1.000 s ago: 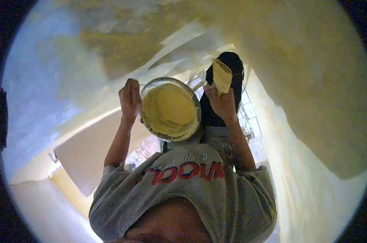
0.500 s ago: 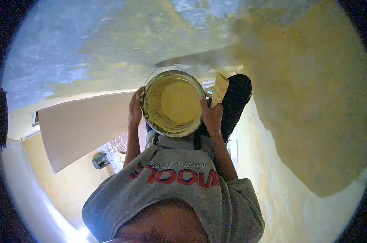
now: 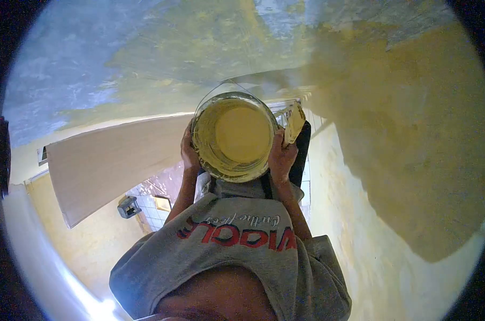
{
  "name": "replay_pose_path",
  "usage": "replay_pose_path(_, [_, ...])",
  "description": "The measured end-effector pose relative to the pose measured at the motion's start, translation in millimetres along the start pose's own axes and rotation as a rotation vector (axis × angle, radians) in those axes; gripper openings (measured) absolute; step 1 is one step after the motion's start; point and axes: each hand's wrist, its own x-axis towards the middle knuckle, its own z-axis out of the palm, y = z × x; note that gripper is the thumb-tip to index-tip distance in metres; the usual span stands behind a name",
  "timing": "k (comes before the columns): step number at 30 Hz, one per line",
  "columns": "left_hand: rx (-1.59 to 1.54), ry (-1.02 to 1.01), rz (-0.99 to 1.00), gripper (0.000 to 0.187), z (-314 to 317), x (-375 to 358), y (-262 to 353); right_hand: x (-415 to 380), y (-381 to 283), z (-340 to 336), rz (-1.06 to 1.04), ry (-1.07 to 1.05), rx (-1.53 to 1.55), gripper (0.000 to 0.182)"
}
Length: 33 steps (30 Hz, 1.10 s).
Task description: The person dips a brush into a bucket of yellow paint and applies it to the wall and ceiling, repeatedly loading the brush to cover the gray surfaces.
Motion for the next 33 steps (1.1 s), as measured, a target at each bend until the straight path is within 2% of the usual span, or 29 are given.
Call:
replay_pose_path(1, [-0.003,-0.003,-0.006,0.051,0.9,-0.6,-2.6,0.1,-4.3,0.5,-0.074,0.045,0.030,0.033])
replay_pose_path(4, [0.025,-0.021,-0.024,0.053,1.5,0.1,7.8,3.1,-4.5,2.4,-0.127,0.068,0.018,0.035])
replay_pose_path(6, [0.238,0.062,0.010,0.051,8.4,-3.8,17.3,1.4,-4.3,-3.6,-0.083,0.010,-0.014,0.033])
replay_pose_path(8, [0.193,0.043,0.057,0.050,0.0,-0.4,3.9,1.1,-3.4,-1.5,-0.122,0.036,0.018,0.033])
replay_pose_path(10, [0.061,0.016,-0.002,0.049,-1.3,1.6,0.3,2.3,-1.1,-0.1,-0.115,0.063,0.036,0.033])
replay_pose_path(14, [0.175,-0.005,0.024,0.049,-8.9,-3.3,5.4,0.6,-6.2,-1.7,-0.102,0.056,0.033,0.034])
replay_pose_path(16, [0.662,0.068,0.305,0.043,-11.5,-10.3,-4.2,-2.8,-8.7,-3.8,-0.084,0.019,-0.038,0.036])
replay_pose_path(17, [0.629,0.105,0.356,0.043,-10.2,-17.5,-3.4,-5.4,-23.1,-0.5,-0.257,0.062,-0.048,0.037])
replay_pose_path(19, [0.226,0.064,0.238,0.040,-2.1,-4.9,-0.9,-6.1,-26.7,14.4,-0.325,0.202,0.031,0.036])
replay_pose_path(20, [0.047,0.021,0.151,0.039,-3.3,2.0,1.5,-4.0,-19.3,9.7,-0.202,0.053,0.093,0.035])
replay_pose_path(22, [0.580,0.126,0.343,0.040,-9.8,-10.2,-1.3,-6.8,0.8,-1.7,-0.184,-0.029,0.130,0.034])
replay_pose_path(23, [0.566,0.130,0.379,0.040,-11.1,-4.1,2.0,-7.5,-9.4,1.5,-0.126,-0.030,0.072,0.029])
replay_pose_path(25, [0.153,0.028,0.158,0.042,-7.7,-2.1,1.3,-9.9,-25.4,3.9,-0.087,0.037,0.071,0.024])
replay_pose_path(26, [0.210,0.043,0.165,0.041,-11.3,-2.6,-1.0,-7.9,-18.4,2.7,-0.104,0.083,0.088,0.024])
replay_pose_path(28, [0.297,0.023,0.248,0.043,-13.9,0.9,-0.4,-0.2,0.5,2.0,-0.087,-0.020,0.046,0.025])
replay_pose_path(29, [0.216,0.026,0.198,0.042,-30.4,10.3,-28.9,1.3,5.8,-0.2,-0.107,0.046,0.078,0.025])
replay_pose_path(30, [0.437,0.029,0.370,0.038,-7.3,-9.3,5.2,-1.9,0.5,-1.5,-0.094,0.056,-0.005,0.026])
replay_pose_path(31, [0.929,0.112,0.594,0.035,-31.8,5.3,-37.6,-3.2,-1.9,-1.1,-0.071,0.064,-0.086,0.027])
replay_pose_path(32, [0.752,0.001,0.514,0.037,-13.9,-0.7,0.3,0.4,9.7,2.9,-0.079,0.122,-0.047,0.027])
replay_pose_path(33, [0.632,-0.048,0.499,0.038,-12.1,2.1,3.4,0.9,16.7,3.2,-0.021,0.116,-0.039,0.028])
